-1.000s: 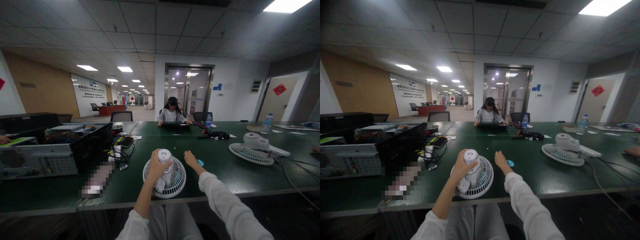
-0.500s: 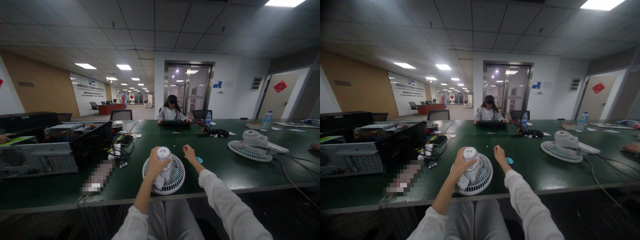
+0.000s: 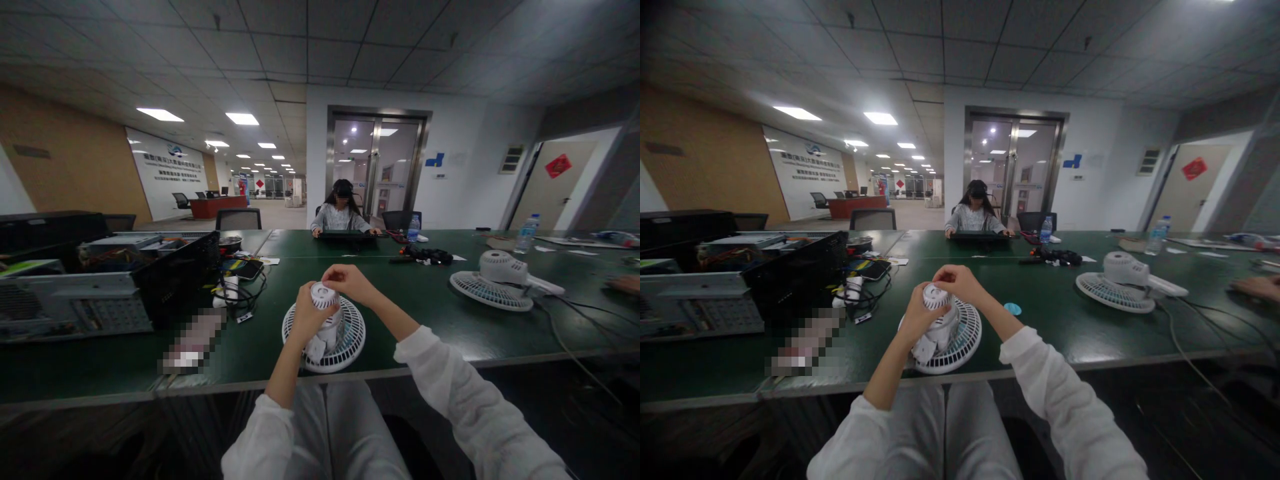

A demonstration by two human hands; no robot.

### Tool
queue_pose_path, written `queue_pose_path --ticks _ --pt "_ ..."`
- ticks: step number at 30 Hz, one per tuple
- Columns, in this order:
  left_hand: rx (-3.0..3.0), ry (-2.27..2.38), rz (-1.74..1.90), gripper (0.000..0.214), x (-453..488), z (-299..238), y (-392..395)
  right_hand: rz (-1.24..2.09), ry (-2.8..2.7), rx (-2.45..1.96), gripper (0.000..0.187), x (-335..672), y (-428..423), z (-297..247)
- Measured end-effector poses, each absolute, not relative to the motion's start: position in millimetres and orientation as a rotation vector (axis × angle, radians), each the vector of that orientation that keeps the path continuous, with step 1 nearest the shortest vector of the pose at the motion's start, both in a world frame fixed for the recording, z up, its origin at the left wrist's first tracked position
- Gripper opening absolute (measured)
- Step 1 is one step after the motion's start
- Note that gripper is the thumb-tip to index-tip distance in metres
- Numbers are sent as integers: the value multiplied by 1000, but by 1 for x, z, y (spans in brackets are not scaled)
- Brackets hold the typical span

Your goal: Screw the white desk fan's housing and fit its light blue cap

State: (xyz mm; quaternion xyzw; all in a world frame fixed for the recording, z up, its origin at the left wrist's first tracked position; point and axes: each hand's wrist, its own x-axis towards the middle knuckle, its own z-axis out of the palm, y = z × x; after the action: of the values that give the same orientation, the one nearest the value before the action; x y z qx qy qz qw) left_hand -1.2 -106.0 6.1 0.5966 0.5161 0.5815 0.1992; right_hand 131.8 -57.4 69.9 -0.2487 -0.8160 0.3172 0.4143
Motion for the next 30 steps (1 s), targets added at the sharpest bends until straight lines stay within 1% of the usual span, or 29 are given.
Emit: queue_pose_path --ticks 2,6,9,19,25,28,30 --pt "1670 1431 1620 59 -2 7 -107 738 -2184 -620 5 129 -64 74" --pt "1667 1406 1623 57 -2 7 -108 519 -2351 -605 14 127 -69 78" --pt "1648 1392 1631 58 -3 6 -107 426 -2429 -593 17 127 -70 81" --pt "1645 1388 1632 59 -3 5 -107 356 -2534 -629 14 127 -78 90" --pt "1660 1401 1633 61 -4 3 -106 349 -2549 -606 21 132 -81 96" --pt "1670 1414 1649 62 -4 2 -104 283 -2382 -787 23 151 -73 89" --pt "1670 1428 1657 62 -4 2 -103 182 -2320 -1054 25 173 -65 74"
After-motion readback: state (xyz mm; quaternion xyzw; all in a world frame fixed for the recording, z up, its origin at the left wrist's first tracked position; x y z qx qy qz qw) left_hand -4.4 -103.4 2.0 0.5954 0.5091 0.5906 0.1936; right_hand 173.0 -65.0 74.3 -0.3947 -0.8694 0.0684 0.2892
